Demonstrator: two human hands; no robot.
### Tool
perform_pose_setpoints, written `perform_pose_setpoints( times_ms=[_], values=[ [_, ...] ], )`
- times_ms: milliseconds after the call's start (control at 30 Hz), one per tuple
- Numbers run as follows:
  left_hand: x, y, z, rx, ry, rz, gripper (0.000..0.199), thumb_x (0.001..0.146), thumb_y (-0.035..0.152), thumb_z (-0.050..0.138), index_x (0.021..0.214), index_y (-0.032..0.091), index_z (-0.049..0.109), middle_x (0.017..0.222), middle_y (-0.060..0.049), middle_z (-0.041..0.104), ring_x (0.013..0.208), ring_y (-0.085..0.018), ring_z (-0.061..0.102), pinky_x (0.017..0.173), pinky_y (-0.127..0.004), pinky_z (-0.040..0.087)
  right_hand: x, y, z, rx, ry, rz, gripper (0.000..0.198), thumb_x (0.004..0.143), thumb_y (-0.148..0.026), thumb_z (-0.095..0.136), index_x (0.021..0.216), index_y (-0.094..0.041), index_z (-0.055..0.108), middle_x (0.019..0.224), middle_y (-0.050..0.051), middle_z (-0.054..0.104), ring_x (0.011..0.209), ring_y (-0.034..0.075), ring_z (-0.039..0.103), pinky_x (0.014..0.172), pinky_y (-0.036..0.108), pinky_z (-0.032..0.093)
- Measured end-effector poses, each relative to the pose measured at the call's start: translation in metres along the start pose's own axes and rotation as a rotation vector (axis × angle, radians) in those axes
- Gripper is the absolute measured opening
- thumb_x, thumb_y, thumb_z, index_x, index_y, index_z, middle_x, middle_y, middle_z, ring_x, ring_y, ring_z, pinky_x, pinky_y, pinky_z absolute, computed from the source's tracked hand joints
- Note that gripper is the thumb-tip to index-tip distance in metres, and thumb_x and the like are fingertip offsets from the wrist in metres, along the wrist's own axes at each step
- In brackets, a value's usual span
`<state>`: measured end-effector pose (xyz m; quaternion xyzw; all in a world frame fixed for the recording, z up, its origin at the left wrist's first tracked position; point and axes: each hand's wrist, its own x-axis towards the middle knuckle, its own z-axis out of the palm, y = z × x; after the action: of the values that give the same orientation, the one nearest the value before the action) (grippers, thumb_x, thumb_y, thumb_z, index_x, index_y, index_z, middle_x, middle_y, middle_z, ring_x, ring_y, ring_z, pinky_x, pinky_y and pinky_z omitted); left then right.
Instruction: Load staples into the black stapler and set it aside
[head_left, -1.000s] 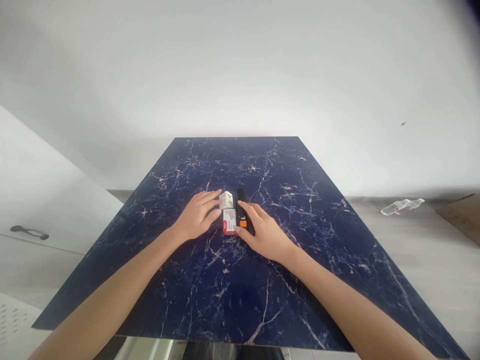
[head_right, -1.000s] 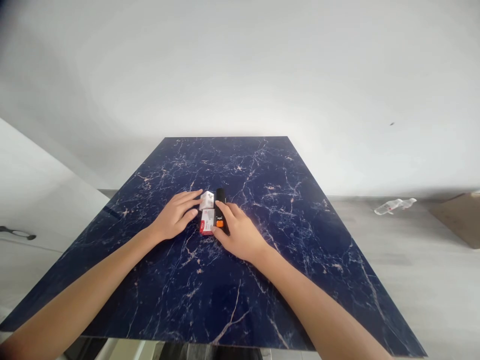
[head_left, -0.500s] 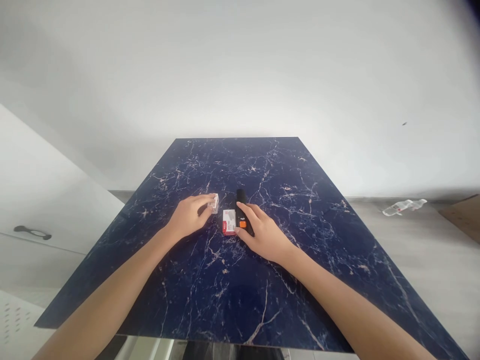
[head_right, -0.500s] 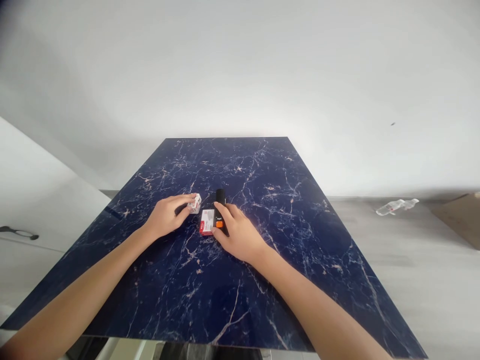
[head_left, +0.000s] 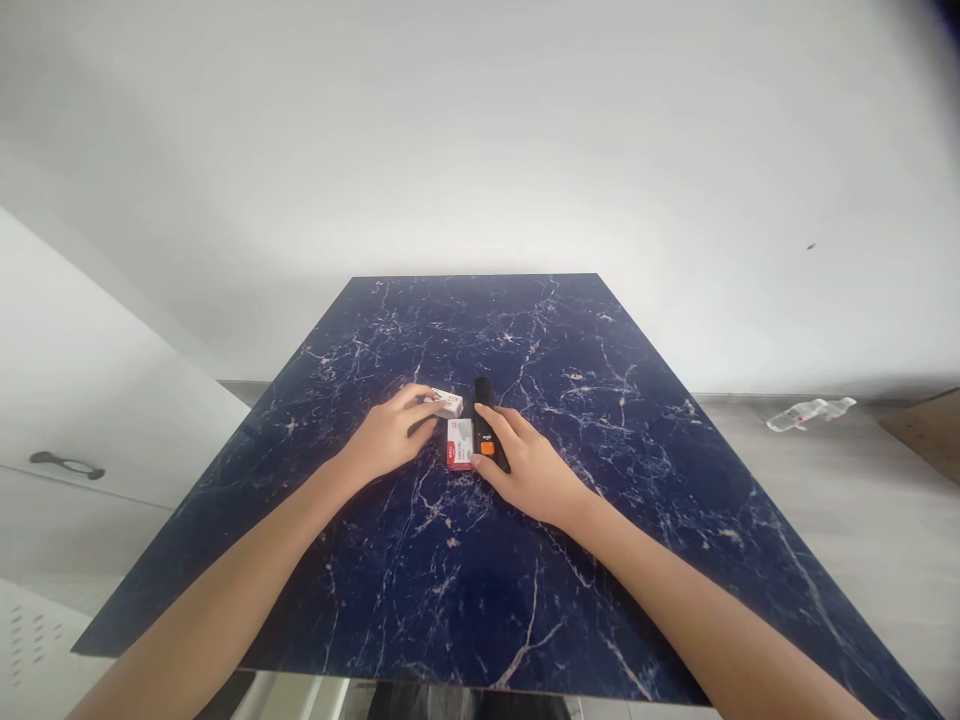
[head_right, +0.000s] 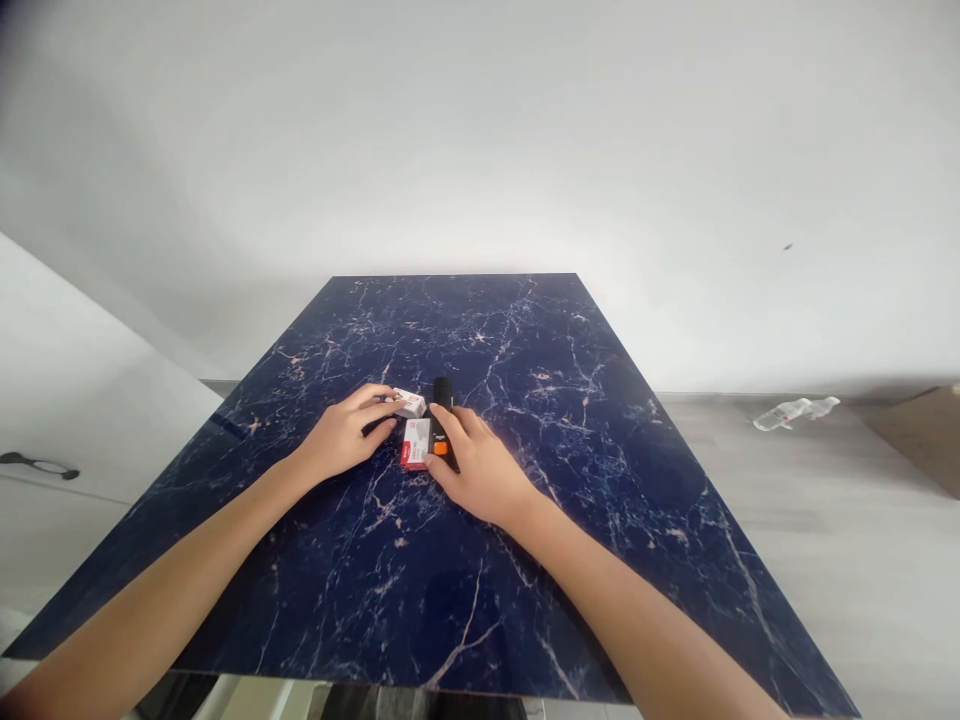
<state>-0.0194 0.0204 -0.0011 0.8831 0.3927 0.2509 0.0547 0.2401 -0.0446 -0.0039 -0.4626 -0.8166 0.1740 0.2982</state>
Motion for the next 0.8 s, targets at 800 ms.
perform_pose_setpoints(
  times_ms=[800],
  values=[
    [0.000, -0.006, -0.018, 0.000, -0.040, -0.029, 0.029, 0.100, 0.039, 0.054, 0.119, 0.025, 0.069, 0.131, -0.009, 0.059, 0.116, -0.027, 0.062, 0.097, -0.042, 0.055, 0.000, 0.000, 0.000, -0.009, -0.020, 0.013, 0.065, 0.099, -0.035, 0.054, 0.158, -0.032, 0.027, 0.148, 0.012, 0.047, 0.130, 0.031, 0.054, 0.105, 0.051, 0.051]
  ],
)
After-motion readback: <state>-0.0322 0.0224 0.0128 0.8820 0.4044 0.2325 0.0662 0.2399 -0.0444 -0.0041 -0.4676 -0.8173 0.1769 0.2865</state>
